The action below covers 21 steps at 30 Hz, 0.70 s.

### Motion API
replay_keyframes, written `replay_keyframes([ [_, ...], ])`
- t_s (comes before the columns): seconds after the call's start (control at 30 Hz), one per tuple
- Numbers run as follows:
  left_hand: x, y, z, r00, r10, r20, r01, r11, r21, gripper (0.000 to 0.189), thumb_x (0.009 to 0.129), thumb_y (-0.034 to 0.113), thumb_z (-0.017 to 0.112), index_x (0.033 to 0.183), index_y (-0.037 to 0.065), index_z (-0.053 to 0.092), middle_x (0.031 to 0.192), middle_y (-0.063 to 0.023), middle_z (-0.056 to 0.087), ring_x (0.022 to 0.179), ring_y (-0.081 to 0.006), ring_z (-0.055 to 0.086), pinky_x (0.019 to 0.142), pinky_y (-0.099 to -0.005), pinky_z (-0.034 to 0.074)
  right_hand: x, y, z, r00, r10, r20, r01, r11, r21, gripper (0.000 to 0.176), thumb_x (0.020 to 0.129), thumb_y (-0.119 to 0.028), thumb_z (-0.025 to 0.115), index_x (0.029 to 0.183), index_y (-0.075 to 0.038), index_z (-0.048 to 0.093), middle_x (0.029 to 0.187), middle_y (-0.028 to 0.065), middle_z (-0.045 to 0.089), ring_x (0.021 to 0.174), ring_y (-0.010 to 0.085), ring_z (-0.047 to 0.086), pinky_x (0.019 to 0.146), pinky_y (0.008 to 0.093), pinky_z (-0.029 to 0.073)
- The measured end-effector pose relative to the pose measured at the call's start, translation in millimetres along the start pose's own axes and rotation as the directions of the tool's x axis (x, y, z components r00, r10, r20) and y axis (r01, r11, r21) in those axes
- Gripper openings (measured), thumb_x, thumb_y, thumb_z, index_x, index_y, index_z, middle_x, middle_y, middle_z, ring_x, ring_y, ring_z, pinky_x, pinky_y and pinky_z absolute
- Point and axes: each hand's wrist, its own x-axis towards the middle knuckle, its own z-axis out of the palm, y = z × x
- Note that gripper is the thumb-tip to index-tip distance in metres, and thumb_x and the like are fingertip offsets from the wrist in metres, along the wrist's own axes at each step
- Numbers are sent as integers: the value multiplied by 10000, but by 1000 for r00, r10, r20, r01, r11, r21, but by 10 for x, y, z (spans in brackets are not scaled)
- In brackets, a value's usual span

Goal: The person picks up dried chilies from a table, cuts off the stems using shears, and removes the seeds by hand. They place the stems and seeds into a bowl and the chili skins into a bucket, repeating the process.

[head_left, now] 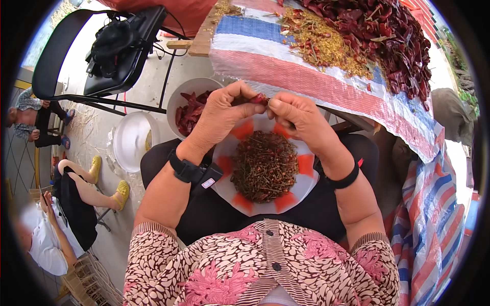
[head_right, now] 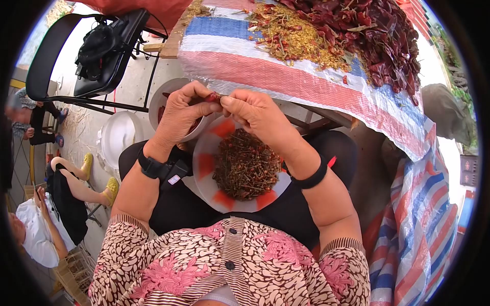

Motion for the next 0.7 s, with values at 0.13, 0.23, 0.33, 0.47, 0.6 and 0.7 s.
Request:
replay_keyframes([
  [0.13, -52, 66, -70, 999, -21, 37, 22, 1000, -16, 124, 807, 3, 706, 904, 41, 638, 850, 28, 625, 833, -43, 553, 786, -215, 456, -17, 24, 46, 990, 118, 81, -137, 949, 284, 291, 975, -335, 523, 852, -76, 574, 607, -69, 384, 434, 6, 282, 381, 177, 184],
  [0.23, -78, 73, -117, 997, -22, 68, 28, 995, -97, 118, 818, 18, 702, 914, 45, 639, 856, 27, 622, 834, -49, 558, 781, -217, 457, 3, 92, 91, 981, 104, 166, -168, 885, 435, 291, 977, -340, 518, 867, -77, 577, 605, -71, 385, 423, 6, 268, 369, 174, 168],
  [0.33, -81, 64, -141, 996, -56, 74, 68, 982, -175, 99, 837, 39, 692, 920, 46, 639, 856, 28, 615, 822, -52, 551, 770, -219, 457, 30, 131, 94, 985, 57, 161, -114, 922, 370, 300, 975, -345, 520, 876, -69, 586, 617, -57, 414, 451, 21, 320, 399, 190, 228],
  [0.47, -70, 28, -149, 997, -45, 61, 49, 997, -61, 80, 865, 65, 670, 935, 44, 638, 847, 32, 601, 794, -49, 529, 740, -214, 453, 73, 165, 100, 961, -249, -119, 190, 910, -368, 305, 957, -341, 543, 915, -42, 585, 654, 23, 492, 562, 106, 486, 511, 287, 380],
  [0.6, -68, -52, -110, 998, -43, 40, 40, 998, 53, 82, 881, 79, 656, 953, 47, 636, 843, 38, 587, 784, -45, 519, 720, -203, 445, 34, 135, 149, 891, -422, -166, 134, 595, -792, 303, 931, -339, 571, 962, -37, 572, 715, 93, 533, 692, 180, 565, 624, 378, 437],
  [0.7, -70, -85, -79, 996, -85, 29, 85, 996, 1, 82, 889, 83, 649, 964, 56, 629, 849, 37, 585, 788, -43, 517, 723, -197, 440, 48, 138, 162, 890, -426, -166, 113, 557, -823, 319, 952, -347, 548, 925, -29, 560, 707, 46, 530, 674, 154, 532, 598, 341, 418],
])
